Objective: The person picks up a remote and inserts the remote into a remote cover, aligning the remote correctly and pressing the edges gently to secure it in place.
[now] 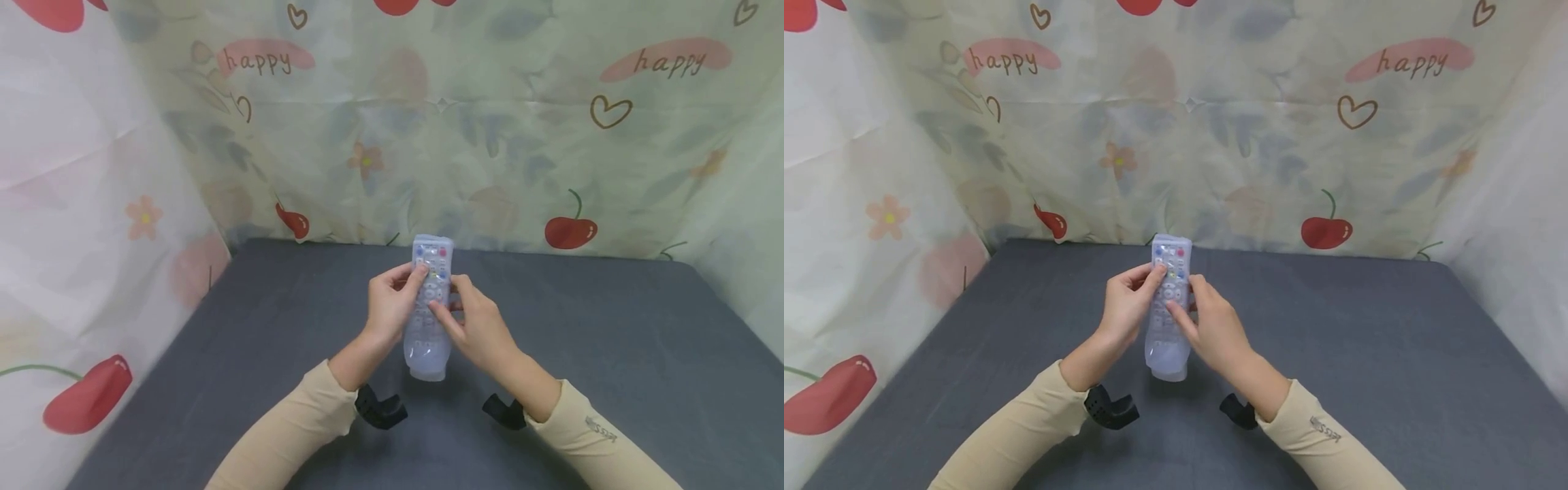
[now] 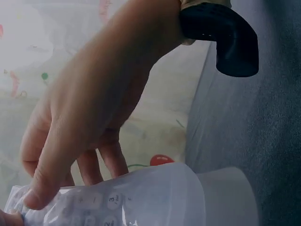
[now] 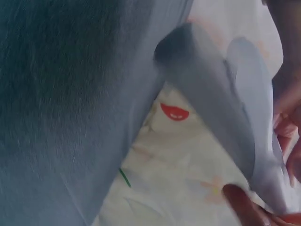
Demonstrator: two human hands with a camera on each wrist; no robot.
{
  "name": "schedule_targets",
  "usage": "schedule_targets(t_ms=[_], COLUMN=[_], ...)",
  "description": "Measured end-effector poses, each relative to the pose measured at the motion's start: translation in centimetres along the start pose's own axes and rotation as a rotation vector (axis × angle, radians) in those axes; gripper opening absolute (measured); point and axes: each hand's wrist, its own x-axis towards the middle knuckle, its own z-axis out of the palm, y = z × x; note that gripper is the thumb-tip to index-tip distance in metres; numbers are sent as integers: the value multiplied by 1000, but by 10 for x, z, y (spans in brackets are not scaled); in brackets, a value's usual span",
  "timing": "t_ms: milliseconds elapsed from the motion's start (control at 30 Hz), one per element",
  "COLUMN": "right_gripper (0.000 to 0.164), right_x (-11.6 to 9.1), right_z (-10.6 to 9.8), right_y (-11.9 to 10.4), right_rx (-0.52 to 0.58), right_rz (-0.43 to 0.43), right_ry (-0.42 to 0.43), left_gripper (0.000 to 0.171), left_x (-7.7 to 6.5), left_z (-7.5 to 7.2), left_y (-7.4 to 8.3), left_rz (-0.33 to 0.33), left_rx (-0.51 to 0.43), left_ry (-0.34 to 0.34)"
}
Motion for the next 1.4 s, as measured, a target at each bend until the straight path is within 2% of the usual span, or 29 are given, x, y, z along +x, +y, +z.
schedule_targets(t_ms=[67, 233, 433, 733, 933, 1033, 1233, 1400], right_gripper=[34, 31, 28, 28, 29, 30, 31, 32], right_x=[0, 2, 4, 4, 1, 0, -2, -2], right_z=[2, 1, -6, -8, -7, -6, -4, -2], right_y=[1, 4, 5, 5, 4, 4, 3, 3], right_rx=[65, 138, 256, 274, 309, 327, 346, 355], right_rz=[20, -1, 111, 154, 189, 199, 210, 213], right_ry=[9, 69, 36, 14, 17, 39, 76, 99], left_gripper=[27, 28, 28, 18, 15, 14, 11, 11], left_x=[-1, -4, -5, -5, -4, -5, -6, -8], left_z=[1, 0, -5, -8, -9, -10, -14, -16], left_y=[1, 4, 7, 4, 1, 3, 10, 13], left_rz=[17, 69, 184, 326, 437, 455, 422, 430], left_rx=[1, 38, 130, 201, 363, 430, 523, 584], left_ry=[-2, -56, -101, -47, -13, -50, -142, -174])
